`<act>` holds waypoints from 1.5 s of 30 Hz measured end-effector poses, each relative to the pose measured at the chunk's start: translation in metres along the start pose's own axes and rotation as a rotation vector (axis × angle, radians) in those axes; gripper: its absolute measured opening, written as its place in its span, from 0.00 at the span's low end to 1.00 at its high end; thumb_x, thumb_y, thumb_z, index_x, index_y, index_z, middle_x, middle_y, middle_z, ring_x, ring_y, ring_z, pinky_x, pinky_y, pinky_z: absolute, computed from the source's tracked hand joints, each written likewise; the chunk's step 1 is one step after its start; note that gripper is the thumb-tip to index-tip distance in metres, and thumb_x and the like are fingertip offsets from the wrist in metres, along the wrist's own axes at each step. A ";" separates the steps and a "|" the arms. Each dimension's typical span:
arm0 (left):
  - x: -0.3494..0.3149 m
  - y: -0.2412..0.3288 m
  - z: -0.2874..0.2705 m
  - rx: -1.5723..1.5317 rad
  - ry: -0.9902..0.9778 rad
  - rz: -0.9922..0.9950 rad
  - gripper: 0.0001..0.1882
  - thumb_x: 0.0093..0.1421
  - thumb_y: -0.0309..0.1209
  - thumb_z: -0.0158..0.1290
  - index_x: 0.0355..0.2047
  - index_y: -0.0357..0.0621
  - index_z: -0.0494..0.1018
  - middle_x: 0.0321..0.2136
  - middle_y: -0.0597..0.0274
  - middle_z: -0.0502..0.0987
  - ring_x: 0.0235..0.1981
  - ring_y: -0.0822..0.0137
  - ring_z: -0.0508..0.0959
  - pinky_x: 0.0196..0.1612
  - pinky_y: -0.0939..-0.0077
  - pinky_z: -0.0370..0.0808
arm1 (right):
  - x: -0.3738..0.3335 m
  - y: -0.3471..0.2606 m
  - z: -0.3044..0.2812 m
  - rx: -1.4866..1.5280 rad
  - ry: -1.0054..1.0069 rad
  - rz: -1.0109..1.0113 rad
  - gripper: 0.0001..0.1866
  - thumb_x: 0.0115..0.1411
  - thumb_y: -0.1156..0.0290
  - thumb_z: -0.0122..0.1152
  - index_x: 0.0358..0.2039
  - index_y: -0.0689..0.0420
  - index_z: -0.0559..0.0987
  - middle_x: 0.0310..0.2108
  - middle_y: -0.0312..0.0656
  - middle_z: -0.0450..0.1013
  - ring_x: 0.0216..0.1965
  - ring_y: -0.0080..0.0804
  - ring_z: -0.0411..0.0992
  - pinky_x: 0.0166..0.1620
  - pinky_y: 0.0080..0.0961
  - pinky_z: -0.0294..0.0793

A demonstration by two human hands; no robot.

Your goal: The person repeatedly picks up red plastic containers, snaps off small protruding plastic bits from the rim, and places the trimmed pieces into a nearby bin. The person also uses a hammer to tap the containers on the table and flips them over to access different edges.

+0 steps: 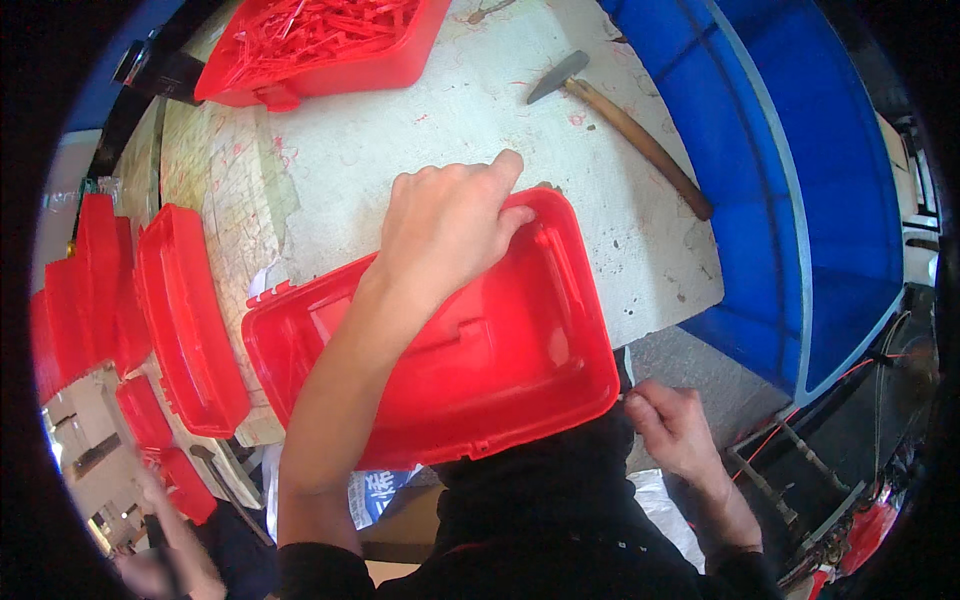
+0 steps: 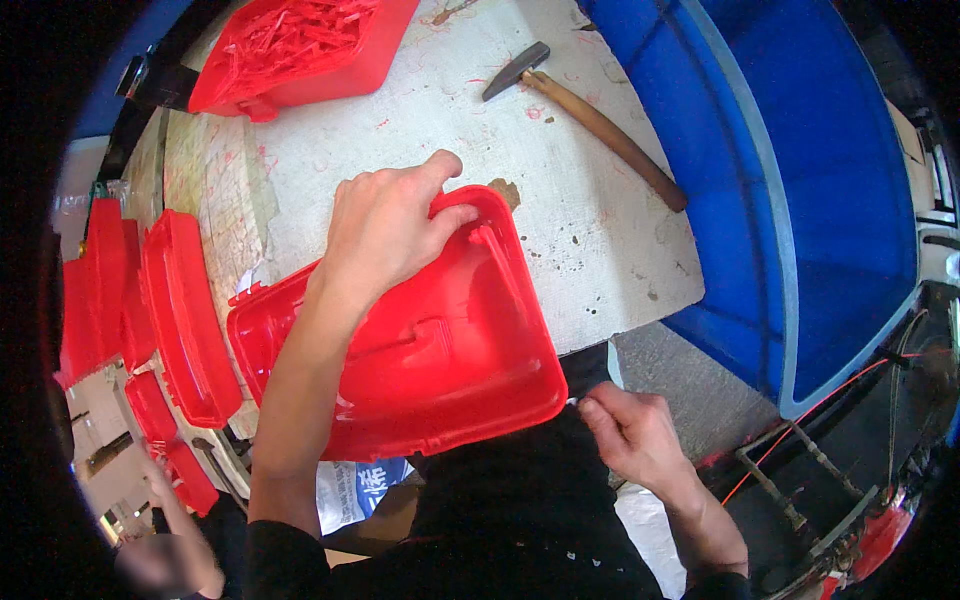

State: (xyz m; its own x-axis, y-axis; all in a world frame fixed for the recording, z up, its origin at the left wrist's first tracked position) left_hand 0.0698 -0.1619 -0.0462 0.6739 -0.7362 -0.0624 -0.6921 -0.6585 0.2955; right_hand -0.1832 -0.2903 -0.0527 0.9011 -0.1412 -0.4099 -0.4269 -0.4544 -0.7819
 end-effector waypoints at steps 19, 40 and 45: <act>-0.007 -0.011 0.005 -0.210 0.207 0.056 0.10 0.55 0.29 0.58 0.37 0.38 0.76 0.20 0.48 0.80 0.26 0.49 0.83 0.28 0.55 0.78 | 0.093 -0.097 -0.006 -0.904 0.423 -0.167 0.07 0.64 0.70 0.58 0.30 0.57 0.76 0.24 0.48 0.76 0.21 0.47 0.76 0.24 0.37 0.75; -0.006 -0.015 0.004 -0.175 0.182 0.084 0.17 0.57 0.37 0.61 0.42 0.39 0.76 0.24 0.46 0.81 0.31 0.47 0.83 0.33 0.53 0.78 | 0.010 -0.066 -0.002 -0.694 0.337 -0.020 0.06 0.63 0.72 0.59 0.29 0.58 0.76 0.22 0.47 0.74 0.22 0.46 0.75 0.27 0.36 0.73; -0.007 -0.013 -0.001 -0.167 0.098 0.112 0.20 0.56 0.40 0.62 0.42 0.41 0.73 0.26 0.48 0.81 0.31 0.45 0.82 0.33 0.52 0.77 | 0.031 -0.054 -0.024 -0.053 0.311 0.104 0.13 0.69 0.70 0.49 0.28 0.61 0.76 0.17 0.35 0.68 0.20 0.20 0.67 0.25 0.22 0.65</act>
Point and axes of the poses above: each hand's wrist, its own x-axis towards the middle knuckle, its own z-axis out of the palm, y = z × x, the point moved 5 cm from there along x, towards the middle knuckle
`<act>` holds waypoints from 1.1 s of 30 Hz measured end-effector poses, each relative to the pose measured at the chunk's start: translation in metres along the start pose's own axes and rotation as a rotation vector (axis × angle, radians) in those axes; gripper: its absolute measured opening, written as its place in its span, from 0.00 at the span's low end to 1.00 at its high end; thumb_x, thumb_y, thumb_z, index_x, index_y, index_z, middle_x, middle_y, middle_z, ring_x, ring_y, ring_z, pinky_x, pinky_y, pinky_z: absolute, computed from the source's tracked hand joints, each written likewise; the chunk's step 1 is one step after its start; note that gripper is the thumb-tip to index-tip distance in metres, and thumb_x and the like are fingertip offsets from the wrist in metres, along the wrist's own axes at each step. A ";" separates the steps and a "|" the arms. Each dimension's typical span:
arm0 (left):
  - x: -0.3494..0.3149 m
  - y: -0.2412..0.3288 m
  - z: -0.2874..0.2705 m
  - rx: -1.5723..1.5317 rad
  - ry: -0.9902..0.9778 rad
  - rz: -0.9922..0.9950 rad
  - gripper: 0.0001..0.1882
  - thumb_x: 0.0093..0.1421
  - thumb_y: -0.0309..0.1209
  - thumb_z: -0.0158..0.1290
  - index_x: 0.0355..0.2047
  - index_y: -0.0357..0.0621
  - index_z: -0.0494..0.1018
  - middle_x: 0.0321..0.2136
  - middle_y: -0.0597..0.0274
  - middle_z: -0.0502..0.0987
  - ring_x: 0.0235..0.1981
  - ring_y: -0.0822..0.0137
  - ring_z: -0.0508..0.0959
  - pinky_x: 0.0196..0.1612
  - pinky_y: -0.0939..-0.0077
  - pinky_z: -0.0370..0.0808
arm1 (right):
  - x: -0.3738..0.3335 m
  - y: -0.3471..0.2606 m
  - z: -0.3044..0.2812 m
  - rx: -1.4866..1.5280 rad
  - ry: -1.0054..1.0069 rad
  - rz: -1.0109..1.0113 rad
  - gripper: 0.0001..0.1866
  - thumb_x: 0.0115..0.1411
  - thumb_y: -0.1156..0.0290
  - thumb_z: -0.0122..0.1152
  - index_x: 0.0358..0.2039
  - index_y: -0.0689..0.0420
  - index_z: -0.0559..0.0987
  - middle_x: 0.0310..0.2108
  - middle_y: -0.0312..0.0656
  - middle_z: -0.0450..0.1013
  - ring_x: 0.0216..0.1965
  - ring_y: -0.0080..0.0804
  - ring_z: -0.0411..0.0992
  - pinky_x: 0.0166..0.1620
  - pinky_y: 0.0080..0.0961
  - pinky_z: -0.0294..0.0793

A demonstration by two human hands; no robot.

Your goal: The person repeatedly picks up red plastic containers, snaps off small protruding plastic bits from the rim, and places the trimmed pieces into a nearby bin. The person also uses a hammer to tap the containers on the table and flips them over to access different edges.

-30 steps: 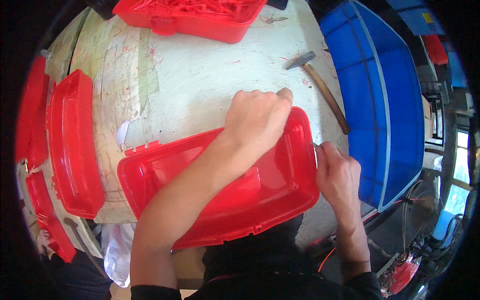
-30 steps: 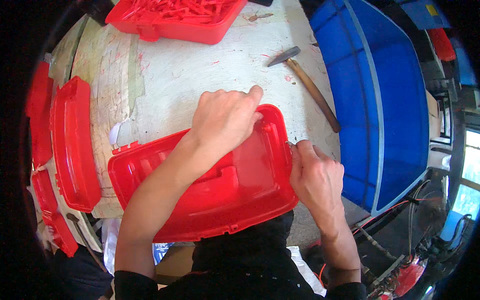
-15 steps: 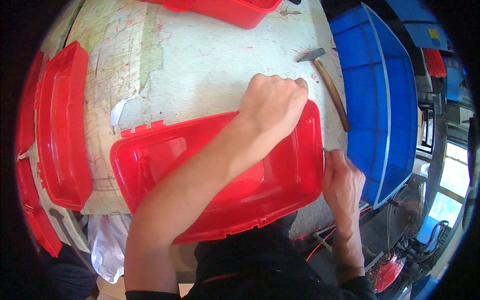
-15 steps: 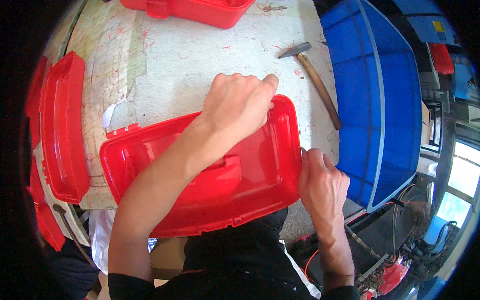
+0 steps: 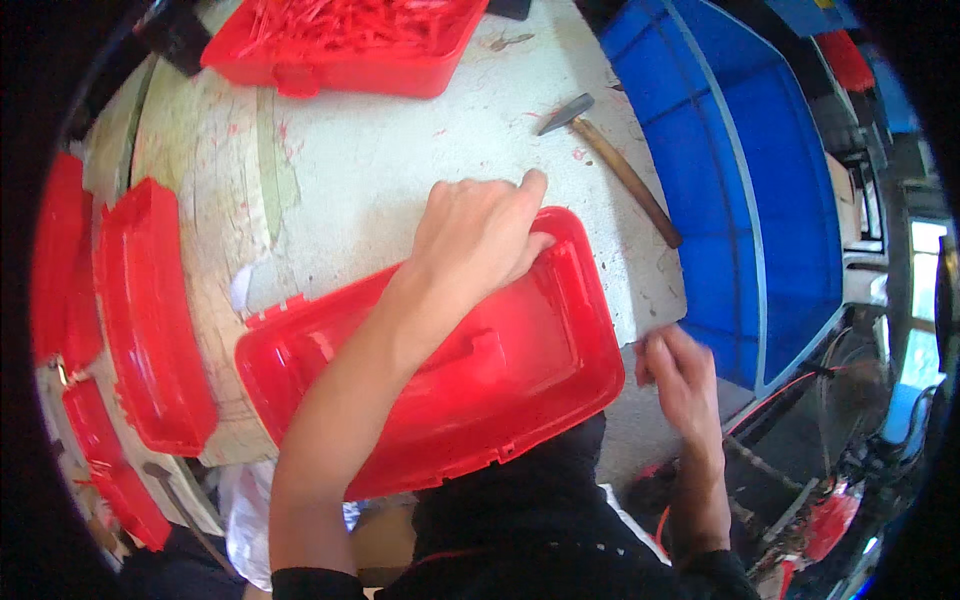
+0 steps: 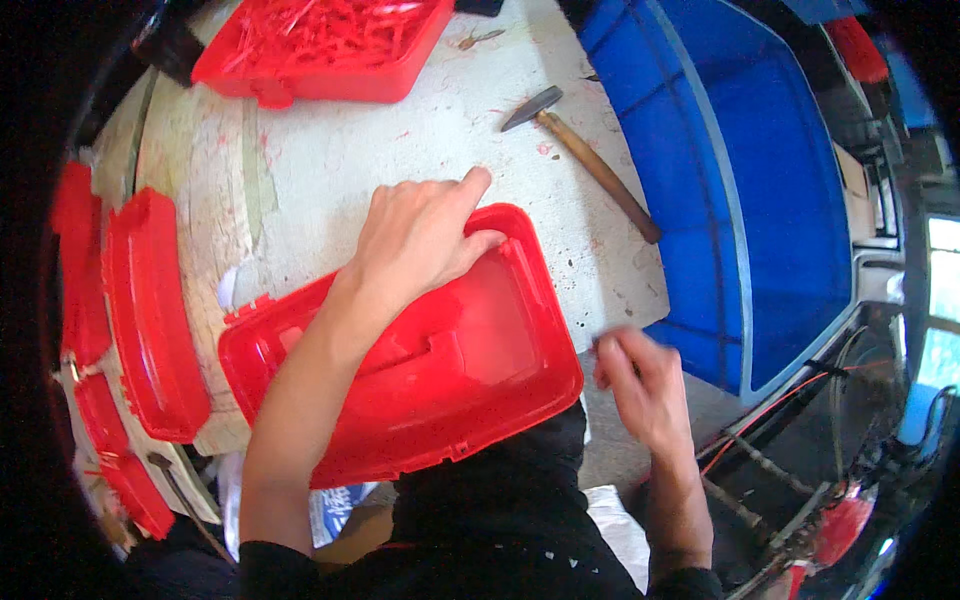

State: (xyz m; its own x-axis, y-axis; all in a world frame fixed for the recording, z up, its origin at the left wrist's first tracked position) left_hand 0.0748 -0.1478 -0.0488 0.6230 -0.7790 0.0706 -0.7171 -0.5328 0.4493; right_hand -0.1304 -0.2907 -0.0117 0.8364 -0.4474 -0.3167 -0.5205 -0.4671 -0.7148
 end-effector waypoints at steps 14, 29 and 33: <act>0.001 0.015 0.006 0.187 -0.049 -0.129 0.17 0.55 0.41 0.62 0.40 0.46 0.74 0.23 0.53 0.80 0.26 0.49 0.82 0.27 0.56 0.76 | 0.072 0.037 0.049 0.509 -0.334 0.023 0.19 0.73 0.63 0.48 0.28 0.62 0.76 0.19 0.34 0.68 0.23 0.21 0.62 0.28 0.25 0.64; -0.001 0.019 0.006 0.253 0.037 -0.178 0.15 0.55 0.41 0.64 0.38 0.49 0.76 0.23 0.55 0.81 0.24 0.52 0.82 0.26 0.62 0.75 | 0.047 0.047 0.037 0.350 -0.355 -0.049 0.16 0.71 0.66 0.51 0.28 0.64 0.75 0.19 0.41 0.69 0.24 0.23 0.66 0.30 0.27 0.68; -0.001 0.020 0.007 0.250 0.021 -0.184 0.16 0.54 0.42 0.64 0.38 0.49 0.76 0.23 0.54 0.81 0.24 0.52 0.82 0.26 0.62 0.75 | 0.052 0.050 0.038 0.515 -0.313 -0.041 0.17 0.71 0.65 0.51 0.28 0.64 0.75 0.18 0.39 0.67 0.24 0.21 0.65 0.29 0.27 0.67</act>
Point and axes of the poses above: each hand's wrist, its own x-axis towards the middle knuckle, its own z-axis out of the palm, y = z × x, the point moved 5 cm from there along x, towards the middle knuckle
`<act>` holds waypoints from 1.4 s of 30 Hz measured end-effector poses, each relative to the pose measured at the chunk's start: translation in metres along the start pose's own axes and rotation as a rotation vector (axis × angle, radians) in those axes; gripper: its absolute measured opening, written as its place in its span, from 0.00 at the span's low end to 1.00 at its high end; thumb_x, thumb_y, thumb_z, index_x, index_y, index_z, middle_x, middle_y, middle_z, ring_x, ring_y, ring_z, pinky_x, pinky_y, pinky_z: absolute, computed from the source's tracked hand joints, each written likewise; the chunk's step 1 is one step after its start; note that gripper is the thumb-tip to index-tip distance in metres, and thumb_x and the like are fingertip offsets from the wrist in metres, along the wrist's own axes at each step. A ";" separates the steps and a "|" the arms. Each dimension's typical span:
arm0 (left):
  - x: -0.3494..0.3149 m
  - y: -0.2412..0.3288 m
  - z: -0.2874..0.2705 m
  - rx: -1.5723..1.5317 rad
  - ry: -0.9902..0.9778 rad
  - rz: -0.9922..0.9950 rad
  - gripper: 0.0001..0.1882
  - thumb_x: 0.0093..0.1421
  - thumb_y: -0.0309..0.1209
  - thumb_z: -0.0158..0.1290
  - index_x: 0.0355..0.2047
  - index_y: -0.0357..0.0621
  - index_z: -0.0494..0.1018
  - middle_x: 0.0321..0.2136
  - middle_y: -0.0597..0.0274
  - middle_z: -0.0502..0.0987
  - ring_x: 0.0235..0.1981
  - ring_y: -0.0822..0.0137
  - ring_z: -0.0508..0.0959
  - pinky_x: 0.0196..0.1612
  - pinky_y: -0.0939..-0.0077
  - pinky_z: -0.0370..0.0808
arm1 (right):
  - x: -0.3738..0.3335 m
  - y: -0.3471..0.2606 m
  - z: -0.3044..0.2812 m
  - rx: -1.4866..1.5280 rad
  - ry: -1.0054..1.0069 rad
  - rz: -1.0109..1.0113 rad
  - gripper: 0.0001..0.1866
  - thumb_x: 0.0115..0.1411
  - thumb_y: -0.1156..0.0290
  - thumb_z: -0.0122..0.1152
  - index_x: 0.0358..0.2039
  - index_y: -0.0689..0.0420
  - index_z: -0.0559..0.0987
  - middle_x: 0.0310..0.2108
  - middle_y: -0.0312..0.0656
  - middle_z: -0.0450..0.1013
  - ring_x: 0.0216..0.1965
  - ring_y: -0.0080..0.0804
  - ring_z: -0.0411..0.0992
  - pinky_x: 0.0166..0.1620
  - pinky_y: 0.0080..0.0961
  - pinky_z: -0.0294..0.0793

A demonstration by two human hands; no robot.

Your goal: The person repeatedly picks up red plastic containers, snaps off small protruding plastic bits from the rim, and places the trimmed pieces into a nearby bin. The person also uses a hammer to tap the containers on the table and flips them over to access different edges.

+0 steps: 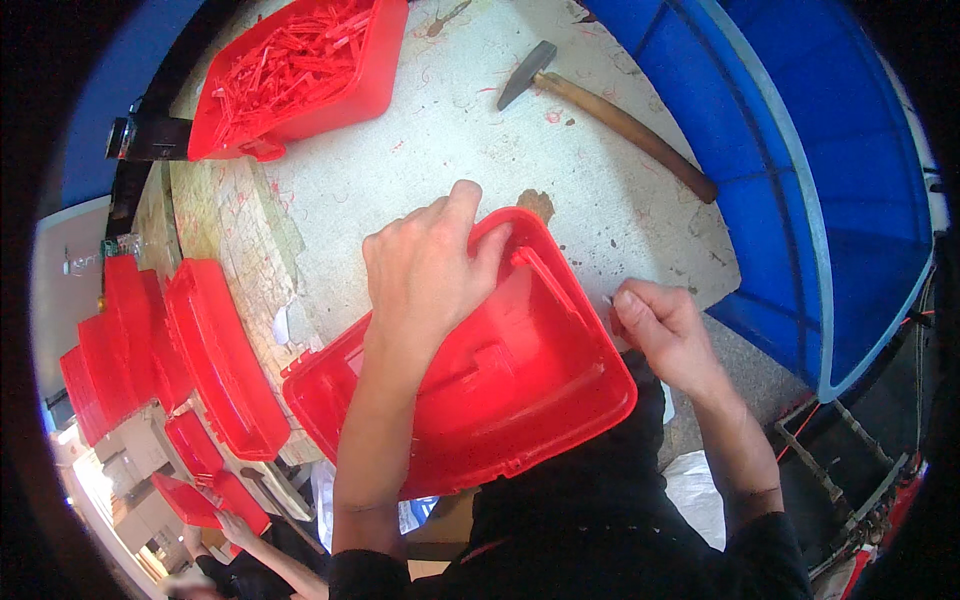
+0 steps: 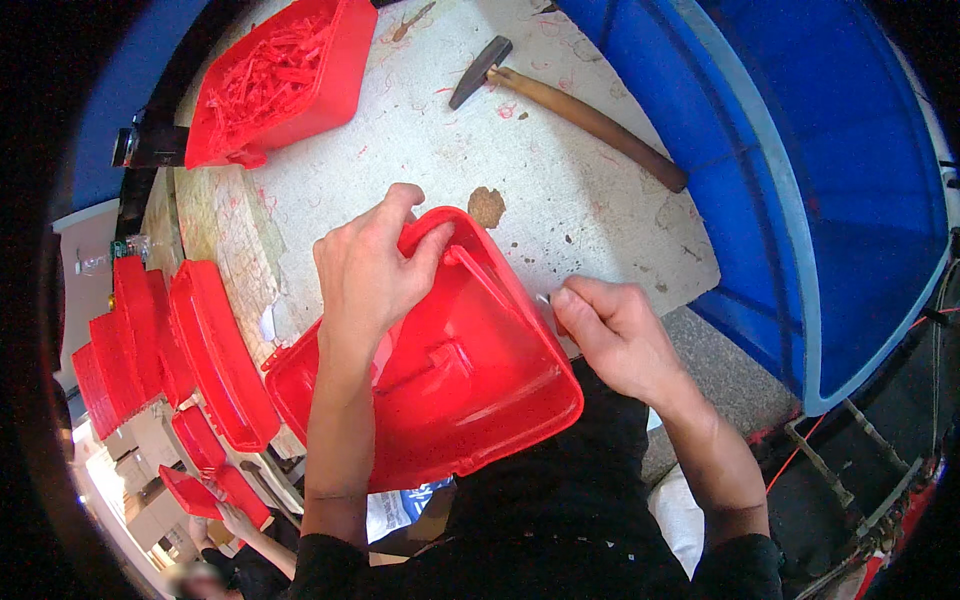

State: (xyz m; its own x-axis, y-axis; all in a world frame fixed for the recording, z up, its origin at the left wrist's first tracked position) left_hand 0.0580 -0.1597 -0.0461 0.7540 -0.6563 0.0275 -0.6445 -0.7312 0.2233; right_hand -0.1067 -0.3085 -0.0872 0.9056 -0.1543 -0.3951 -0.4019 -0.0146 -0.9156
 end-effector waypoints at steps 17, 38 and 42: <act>-0.001 0.001 0.000 -0.030 0.041 0.043 0.14 0.54 0.38 0.62 0.33 0.44 0.72 0.21 0.55 0.79 0.23 0.53 0.82 0.23 0.59 0.76 | 0.005 -0.011 0.004 -0.164 -0.023 -0.028 0.16 0.70 0.66 0.51 0.31 0.64 0.78 0.19 0.47 0.71 0.22 0.27 0.70 0.29 0.30 0.71; -0.005 0.003 -0.002 -0.076 -0.012 0.097 0.15 0.56 0.39 0.62 0.34 0.43 0.72 0.23 0.53 0.81 0.26 0.50 0.82 0.27 0.57 0.77 | -0.056 -0.042 -0.017 -0.597 0.240 -0.047 0.18 0.61 0.56 0.64 0.39 0.59 0.75 0.19 0.50 0.75 0.22 0.42 0.78 0.28 0.36 0.76; -0.003 -0.001 -0.003 -0.071 -0.075 0.052 0.20 0.55 0.45 0.64 0.42 0.48 0.74 0.26 0.52 0.81 0.30 0.49 0.83 0.31 0.56 0.77 | 0.005 -0.069 0.024 -0.983 0.412 -0.291 0.13 0.62 0.60 0.63 0.35 0.58 0.77 0.24 0.50 0.77 0.23 0.45 0.78 0.26 0.37 0.76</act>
Point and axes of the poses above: each hand's wrist, its own x-axis towards the middle knuckle, its own z-axis out of the palm, y = z × x, the point moved 5 cm from there along x, towards the middle knuckle
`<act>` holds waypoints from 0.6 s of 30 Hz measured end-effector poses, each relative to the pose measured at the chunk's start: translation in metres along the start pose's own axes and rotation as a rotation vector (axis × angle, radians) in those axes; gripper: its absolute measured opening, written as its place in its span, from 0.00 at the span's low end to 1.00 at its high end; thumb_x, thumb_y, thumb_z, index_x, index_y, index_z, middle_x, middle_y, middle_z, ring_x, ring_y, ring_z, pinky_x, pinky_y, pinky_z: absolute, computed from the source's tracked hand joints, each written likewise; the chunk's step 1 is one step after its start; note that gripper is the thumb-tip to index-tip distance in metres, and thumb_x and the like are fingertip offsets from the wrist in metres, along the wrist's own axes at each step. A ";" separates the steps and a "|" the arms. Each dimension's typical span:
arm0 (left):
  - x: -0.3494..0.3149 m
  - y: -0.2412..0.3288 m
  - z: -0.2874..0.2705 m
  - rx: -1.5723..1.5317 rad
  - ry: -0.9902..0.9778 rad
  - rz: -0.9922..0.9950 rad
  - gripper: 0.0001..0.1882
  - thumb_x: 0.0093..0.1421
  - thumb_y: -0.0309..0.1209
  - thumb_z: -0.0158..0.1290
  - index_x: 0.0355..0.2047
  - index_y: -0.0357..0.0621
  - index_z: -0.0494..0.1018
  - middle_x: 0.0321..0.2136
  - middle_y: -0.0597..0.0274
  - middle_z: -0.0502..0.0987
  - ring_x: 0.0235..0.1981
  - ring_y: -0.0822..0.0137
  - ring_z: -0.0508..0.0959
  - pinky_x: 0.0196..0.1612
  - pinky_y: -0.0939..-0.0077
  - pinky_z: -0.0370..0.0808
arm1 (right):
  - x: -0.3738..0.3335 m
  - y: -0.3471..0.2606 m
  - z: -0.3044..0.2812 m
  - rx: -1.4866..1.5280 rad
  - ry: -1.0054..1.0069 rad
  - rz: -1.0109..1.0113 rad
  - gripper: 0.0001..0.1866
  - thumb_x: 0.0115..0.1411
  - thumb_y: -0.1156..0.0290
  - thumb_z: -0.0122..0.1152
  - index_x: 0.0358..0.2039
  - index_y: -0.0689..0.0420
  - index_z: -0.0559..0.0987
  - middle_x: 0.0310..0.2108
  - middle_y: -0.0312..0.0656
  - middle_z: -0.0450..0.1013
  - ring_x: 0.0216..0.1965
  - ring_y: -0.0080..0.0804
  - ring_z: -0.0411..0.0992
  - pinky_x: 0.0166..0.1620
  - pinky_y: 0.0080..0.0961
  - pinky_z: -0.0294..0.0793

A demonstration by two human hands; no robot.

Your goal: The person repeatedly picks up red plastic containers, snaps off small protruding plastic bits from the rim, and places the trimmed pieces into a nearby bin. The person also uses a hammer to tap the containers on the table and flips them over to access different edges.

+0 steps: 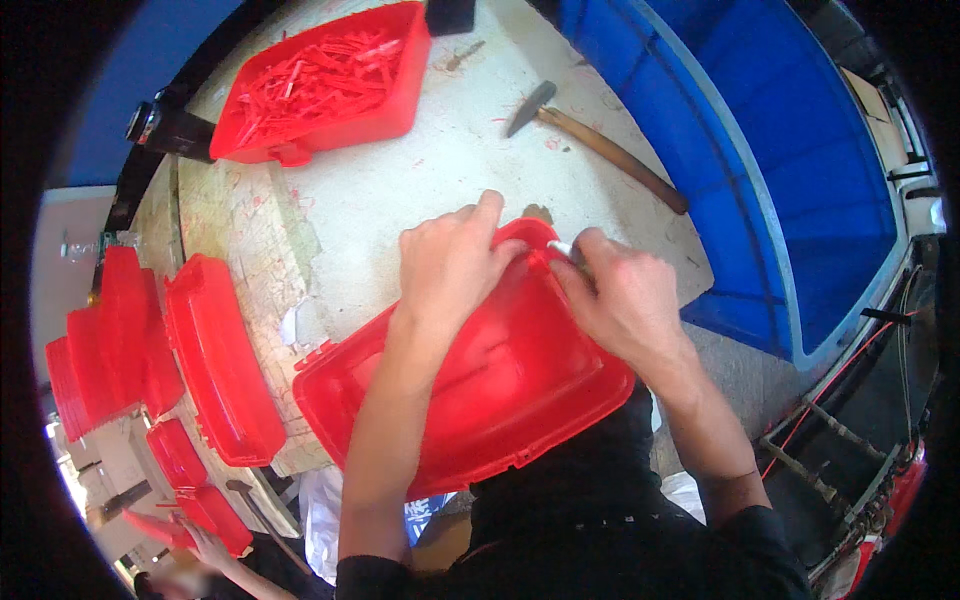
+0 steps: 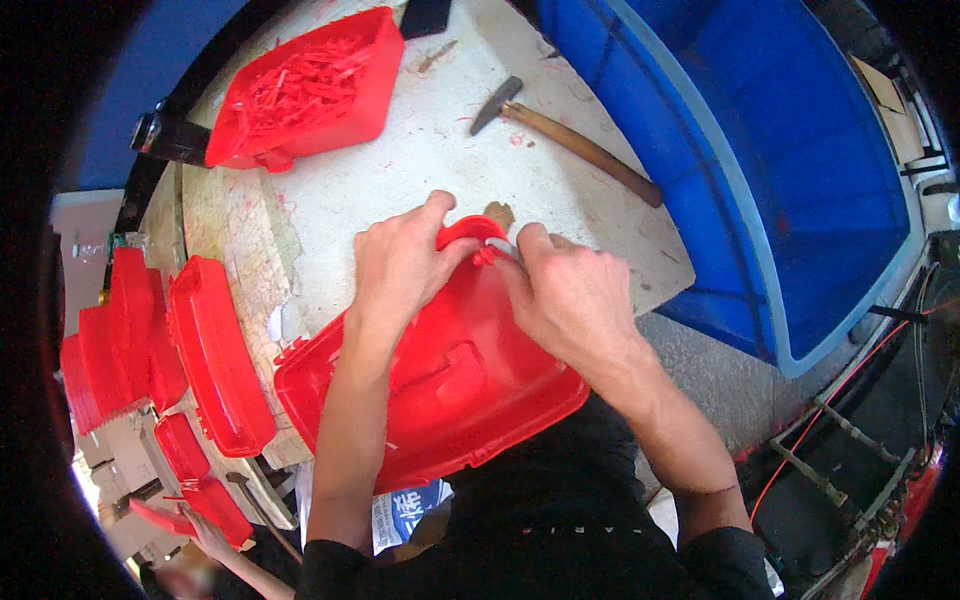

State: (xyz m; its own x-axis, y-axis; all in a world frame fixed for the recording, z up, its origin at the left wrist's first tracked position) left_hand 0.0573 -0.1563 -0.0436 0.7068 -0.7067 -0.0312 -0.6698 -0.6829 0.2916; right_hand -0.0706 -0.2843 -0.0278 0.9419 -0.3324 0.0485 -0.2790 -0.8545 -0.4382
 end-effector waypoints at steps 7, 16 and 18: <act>0.001 -0.009 -0.002 -0.056 -0.041 -0.023 0.22 0.55 0.48 0.63 0.39 0.45 0.73 0.25 0.45 0.80 0.32 0.41 0.82 0.35 0.48 0.76 | -0.074 -0.002 -0.008 -0.233 -0.061 -0.063 0.10 0.63 0.65 0.60 0.27 0.55 0.73 0.21 0.47 0.75 0.22 0.46 0.77 0.24 0.39 0.74; -0.033 -0.193 -0.048 -0.163 0.115 -0.627 0.28 0.59 0.47 0.58 0.47 0.32 0.76 0.41 0.35 0.80 0.44 0.48 0.82 0.48 0.57 0.77 | -0.123 0.077 -0.083 0.094 0.039 0.338 0.09 0.59 0.72 0.64 0.32 0.61 0.72 0.21 0.52 0.73 0.24 0.53 0.74 0.27 0.39 0.70; -0.083 -0.239 -0.071 -0.164 0.153 -0.740 0.25 0.60 0.41 0.56 0.47 0.29 0.76 0.38 0.45 0.82 0.37 0.59 0.82 0.42 0.65 0.78 | -0.126 0.074 -0.066 0.201 0.107 0.234 0.09 0.60 0.73 0.62 0.38 0.62 0.73 0.24 0.52 0.73 0.26 0.51 0.75 0.29 0.38 0.71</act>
State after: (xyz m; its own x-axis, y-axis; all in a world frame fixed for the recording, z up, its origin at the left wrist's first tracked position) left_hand 0.1751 0.0787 -0.0431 0.9890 -0.0348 -0.1439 0.0234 -0.9228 0.3845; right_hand -0.2224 -0.3321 -0.0070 0.8286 -0.5596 0.0149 -0.4330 -0.6575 -0.6166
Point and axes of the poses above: each hand's wrist, its own x-axis towards the middle knuckle, its own z-axis out of the palm, y = z × x, the point moved 5 cm from there along x, towards the middle knuckle
